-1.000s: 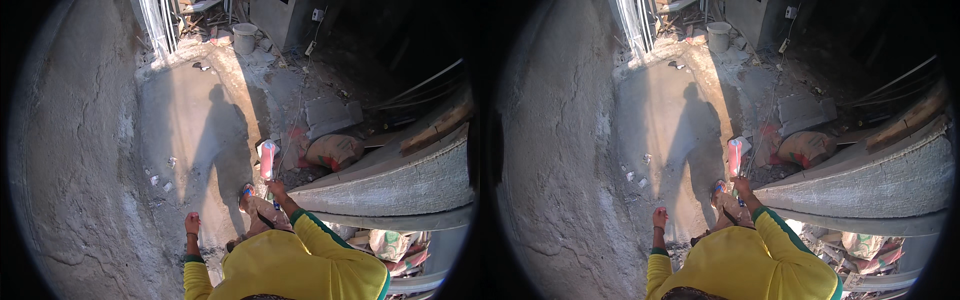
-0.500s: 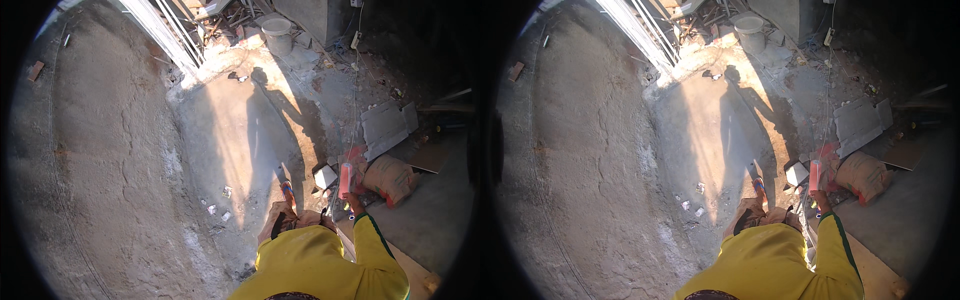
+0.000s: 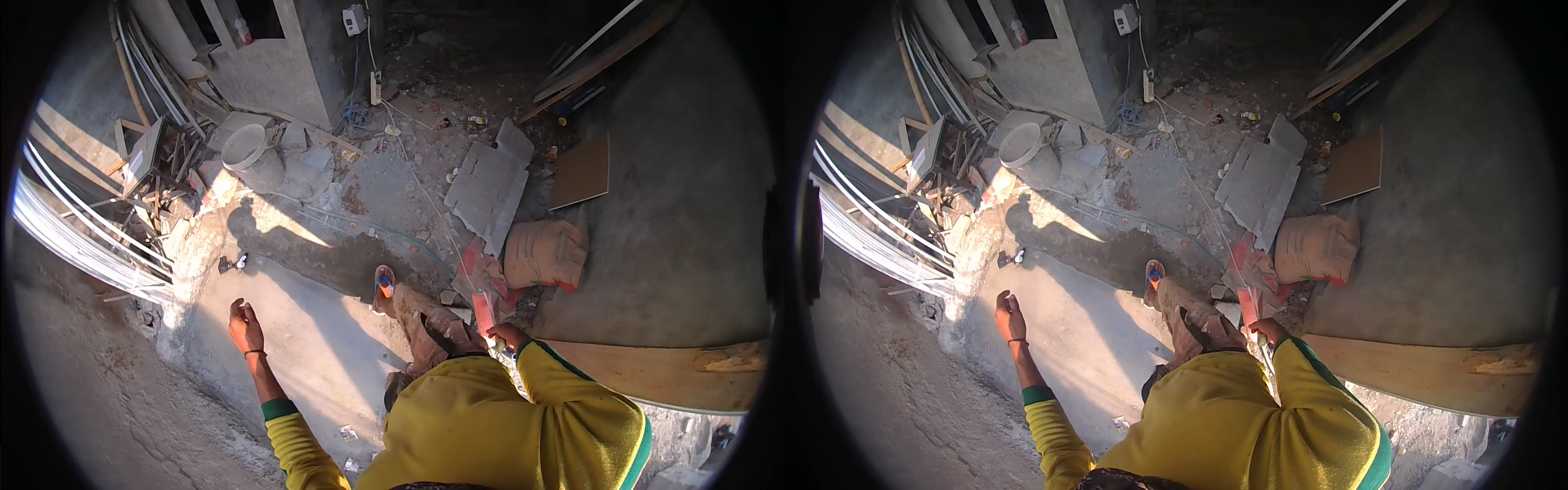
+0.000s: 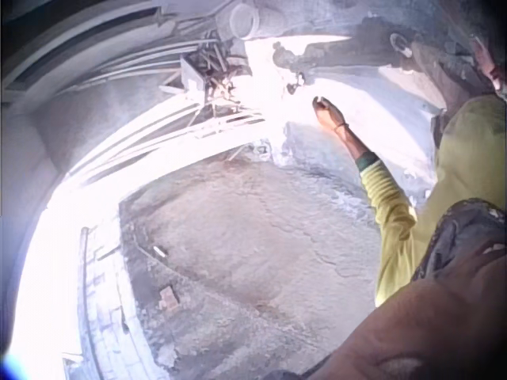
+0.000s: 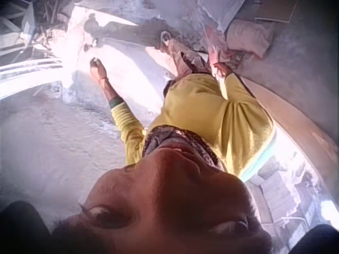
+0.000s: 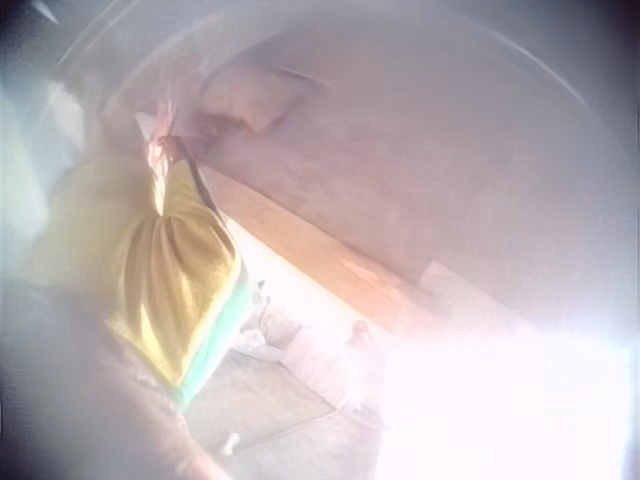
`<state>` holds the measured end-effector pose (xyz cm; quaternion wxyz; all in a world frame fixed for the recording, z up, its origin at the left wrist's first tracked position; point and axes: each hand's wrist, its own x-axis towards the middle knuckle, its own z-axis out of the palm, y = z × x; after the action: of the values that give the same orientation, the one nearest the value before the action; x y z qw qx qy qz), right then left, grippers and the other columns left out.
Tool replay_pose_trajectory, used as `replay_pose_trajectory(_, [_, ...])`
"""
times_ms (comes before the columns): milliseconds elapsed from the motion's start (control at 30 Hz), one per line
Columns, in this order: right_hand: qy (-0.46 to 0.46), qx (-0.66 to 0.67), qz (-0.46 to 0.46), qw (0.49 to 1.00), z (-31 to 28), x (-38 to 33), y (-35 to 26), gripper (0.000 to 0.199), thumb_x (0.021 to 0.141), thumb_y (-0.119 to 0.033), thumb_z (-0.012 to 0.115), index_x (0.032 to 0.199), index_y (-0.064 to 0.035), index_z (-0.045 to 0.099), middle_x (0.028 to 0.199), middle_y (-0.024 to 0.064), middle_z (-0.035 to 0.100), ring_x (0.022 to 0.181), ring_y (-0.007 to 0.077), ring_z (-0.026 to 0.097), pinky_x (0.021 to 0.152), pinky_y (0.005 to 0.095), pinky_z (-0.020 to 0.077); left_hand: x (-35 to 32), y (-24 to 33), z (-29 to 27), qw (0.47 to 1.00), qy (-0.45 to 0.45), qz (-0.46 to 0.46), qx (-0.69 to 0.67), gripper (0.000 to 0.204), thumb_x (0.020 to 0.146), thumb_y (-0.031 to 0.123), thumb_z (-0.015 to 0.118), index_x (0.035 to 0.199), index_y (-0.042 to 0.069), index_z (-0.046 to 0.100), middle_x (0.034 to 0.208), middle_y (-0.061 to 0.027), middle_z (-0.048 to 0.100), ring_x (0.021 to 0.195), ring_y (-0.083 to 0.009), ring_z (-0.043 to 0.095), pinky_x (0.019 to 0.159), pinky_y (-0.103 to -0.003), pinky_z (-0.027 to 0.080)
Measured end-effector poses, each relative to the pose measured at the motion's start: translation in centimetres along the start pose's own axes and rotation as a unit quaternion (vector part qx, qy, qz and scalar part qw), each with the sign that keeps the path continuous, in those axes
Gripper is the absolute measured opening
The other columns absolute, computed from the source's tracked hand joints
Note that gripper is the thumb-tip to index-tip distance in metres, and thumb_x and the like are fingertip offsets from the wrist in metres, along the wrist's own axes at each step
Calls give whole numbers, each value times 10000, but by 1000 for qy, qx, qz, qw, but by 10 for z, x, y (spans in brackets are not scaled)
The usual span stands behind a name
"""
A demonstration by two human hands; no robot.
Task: The person assembles a paint roller by attaching a pink roller sleeve to a metal frame and securing it with a white plastic cap. They then walk through a cluttered construction area carrying the assembled roller.
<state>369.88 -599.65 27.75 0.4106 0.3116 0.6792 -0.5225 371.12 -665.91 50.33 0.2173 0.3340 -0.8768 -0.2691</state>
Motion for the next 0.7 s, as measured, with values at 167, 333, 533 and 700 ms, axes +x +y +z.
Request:
replay_pose_trajectory(167, [117,19,69,991,48,78,-56,211,777,-212,742,767,-13,672,701,88,602,601,204,522,568,378,410,98,56,179,964,-226,71,119,269,807,288,681,1048,174,643,922,-15,660,1009,-247,585,1048,-512,239])
replay_pose_trajectory(333, [26,148,10,989,81,83,-183,230,805,-238,714,806,-16,656,685,60,601,592,160,544,560,329,414,148,126,284,902,-384,173,96,374,778,370,700,1079,156,638,1200,-90,573,1295,-309,372,1088,-582,137])
replay_pose_trajectory(533, [-6,119,-49,992,81,92,-373,242,790,-281,706,770,-56,620,604,-18,475,511,109,447,488,322,359,257,187,344,912,-374,143,94,424,764,408,709,1102,169,619,1228,-120,541,1276,-310,382,1074,-565,181])
replay_pose_trajectory(700, [22,182,-144,972,95,102,-481,187,788,-254,708,781,-88,621,611,-25,479,500,106,458,473,289,365,362,253,408,883,-417,196,90,562,796,456,648,1226,115,527,1244,-130,512,1249,-337,396,1050,-532,234])
